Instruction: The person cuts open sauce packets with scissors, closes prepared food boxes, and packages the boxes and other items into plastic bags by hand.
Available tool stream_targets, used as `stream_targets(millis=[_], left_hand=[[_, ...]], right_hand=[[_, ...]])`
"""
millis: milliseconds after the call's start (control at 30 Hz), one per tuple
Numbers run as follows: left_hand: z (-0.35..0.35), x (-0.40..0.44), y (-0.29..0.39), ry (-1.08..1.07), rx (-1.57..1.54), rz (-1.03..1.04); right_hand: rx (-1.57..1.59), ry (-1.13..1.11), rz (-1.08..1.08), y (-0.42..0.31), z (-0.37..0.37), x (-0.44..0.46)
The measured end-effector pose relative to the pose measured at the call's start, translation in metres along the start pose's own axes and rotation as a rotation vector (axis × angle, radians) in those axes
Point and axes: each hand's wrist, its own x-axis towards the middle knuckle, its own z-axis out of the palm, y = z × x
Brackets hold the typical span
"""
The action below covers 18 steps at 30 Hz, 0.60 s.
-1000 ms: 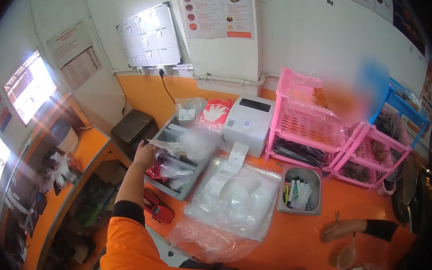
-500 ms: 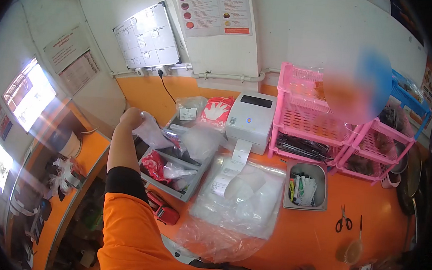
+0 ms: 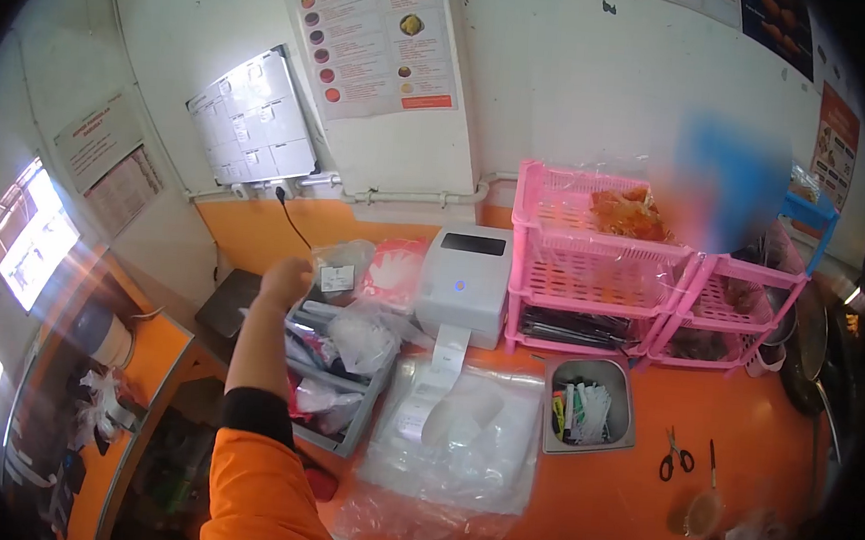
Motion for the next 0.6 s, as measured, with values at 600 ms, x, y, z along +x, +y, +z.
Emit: stream_targets(millis=[600], left_hand=[[-0.012,-0.009,-0.014,-0.002,-1.171,-0.233]], right_hand=[[0.049,-0.047,0.033,0.003,0.002,0.002]])
